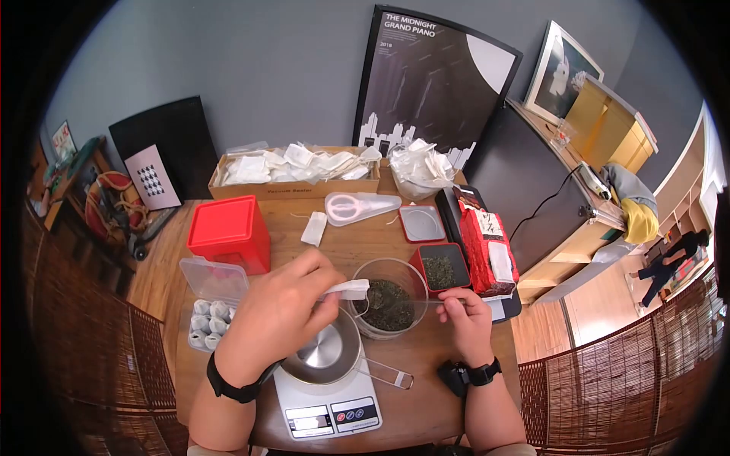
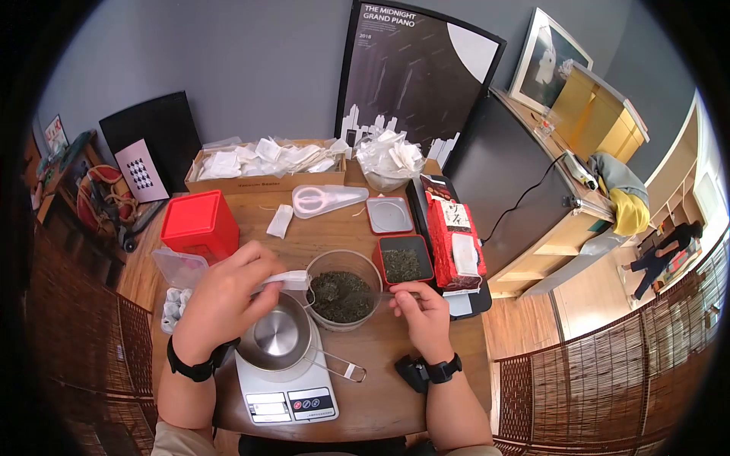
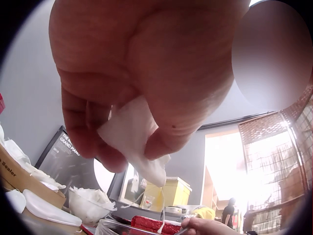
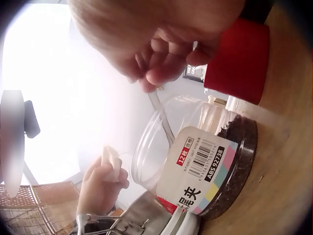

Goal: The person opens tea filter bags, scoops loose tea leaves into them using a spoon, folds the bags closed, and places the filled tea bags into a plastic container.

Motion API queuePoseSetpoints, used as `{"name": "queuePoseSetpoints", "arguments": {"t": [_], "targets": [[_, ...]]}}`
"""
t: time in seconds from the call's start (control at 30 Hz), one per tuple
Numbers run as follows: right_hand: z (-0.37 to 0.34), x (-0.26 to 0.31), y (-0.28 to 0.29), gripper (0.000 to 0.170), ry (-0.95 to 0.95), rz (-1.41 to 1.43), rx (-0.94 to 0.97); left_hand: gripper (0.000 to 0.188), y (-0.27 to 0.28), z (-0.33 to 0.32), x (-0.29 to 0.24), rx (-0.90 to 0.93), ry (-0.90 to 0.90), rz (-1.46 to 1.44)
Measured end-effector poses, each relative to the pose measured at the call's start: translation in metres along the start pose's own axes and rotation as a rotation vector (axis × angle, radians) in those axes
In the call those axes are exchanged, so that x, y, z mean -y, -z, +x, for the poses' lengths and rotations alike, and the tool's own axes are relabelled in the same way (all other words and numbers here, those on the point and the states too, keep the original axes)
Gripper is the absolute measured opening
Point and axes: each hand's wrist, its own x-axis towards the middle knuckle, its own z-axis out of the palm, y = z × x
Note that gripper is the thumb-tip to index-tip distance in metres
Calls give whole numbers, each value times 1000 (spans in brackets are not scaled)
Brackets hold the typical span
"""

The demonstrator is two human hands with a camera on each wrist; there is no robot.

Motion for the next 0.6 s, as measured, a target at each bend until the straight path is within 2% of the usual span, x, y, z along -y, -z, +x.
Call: {"name": "queuePoseSetpoints", "arguments": {"t": [0.17,0.43,0.53,0.6], "targets": [[1,0,1,17,58,35,-77,13,-3,1,3,30,28,-21],[1,-4,5,15,117,122,-74,18,-7,3,7,33,48,-28],[1,-4,4,15,121,137,-75,20,-7,4,6,46,83,-28],[2,-3,5,15,130,150,-78,20,-5,5,5,65,167,-48]]}}
